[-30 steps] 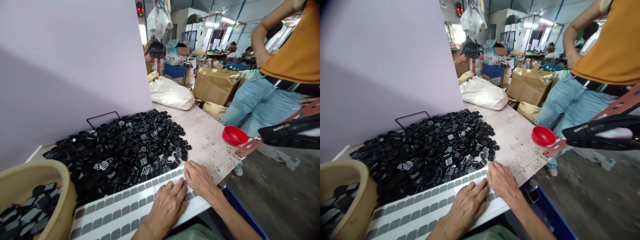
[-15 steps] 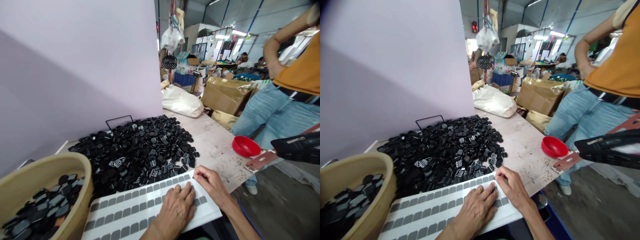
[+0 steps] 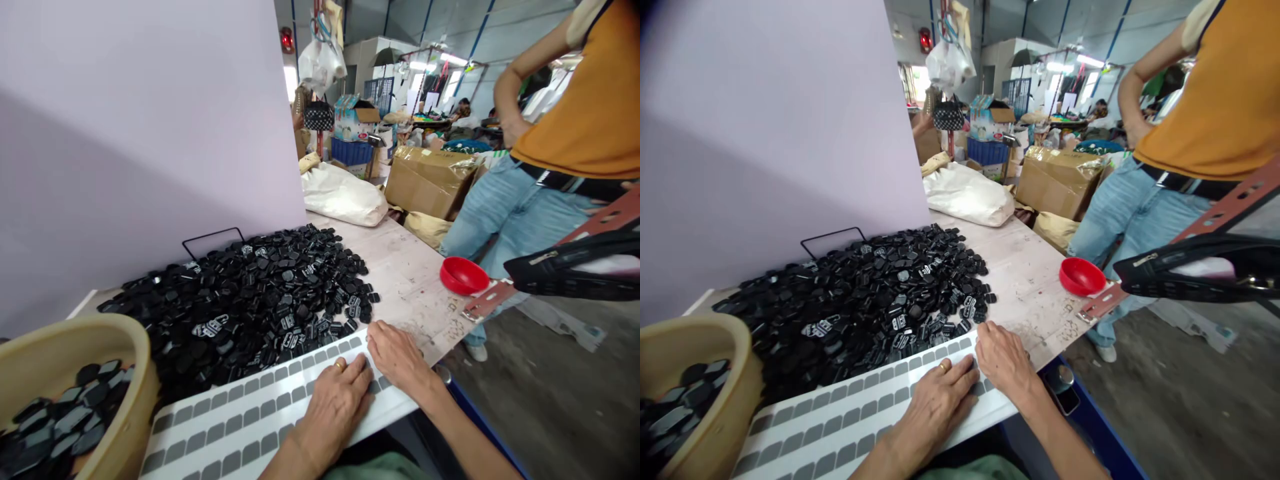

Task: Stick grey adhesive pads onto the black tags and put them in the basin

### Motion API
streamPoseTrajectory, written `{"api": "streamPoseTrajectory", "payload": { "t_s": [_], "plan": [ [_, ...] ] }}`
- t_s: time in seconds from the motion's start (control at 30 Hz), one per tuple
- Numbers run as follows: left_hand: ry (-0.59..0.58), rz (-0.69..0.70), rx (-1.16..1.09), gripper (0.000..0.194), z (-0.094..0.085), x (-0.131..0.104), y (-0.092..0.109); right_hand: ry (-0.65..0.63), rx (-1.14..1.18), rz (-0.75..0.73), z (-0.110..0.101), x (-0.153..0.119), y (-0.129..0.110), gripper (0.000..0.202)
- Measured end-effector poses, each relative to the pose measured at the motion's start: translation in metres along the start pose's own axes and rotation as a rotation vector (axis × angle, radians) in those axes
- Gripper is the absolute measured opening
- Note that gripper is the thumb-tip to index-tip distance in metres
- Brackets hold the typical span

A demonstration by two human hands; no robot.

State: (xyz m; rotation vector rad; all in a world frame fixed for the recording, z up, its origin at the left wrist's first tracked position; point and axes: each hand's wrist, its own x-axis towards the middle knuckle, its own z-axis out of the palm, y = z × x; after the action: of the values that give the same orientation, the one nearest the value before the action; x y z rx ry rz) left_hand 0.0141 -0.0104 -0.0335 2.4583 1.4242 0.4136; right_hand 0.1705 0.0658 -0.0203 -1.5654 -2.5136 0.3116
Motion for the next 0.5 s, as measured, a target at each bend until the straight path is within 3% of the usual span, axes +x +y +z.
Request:
{"api": "streamPoseTrajectory", "payload": {
  "t_s": [0.33, 0.5],
  "plan": [
    [0.012, -0.040, 0.048, 0.046, 0.011, -0.003, 0.000, 0.002, 0.016, -0.046, 0.001, 0.010, -0.007, 0.014],
    [0.012, -0.057, 0.025, 0.037, 0.012, -0.002, 0.001, -0.020, 0.180, -0.061, -0.007, 0.015, -0.005, 0.011]
  ]
}}
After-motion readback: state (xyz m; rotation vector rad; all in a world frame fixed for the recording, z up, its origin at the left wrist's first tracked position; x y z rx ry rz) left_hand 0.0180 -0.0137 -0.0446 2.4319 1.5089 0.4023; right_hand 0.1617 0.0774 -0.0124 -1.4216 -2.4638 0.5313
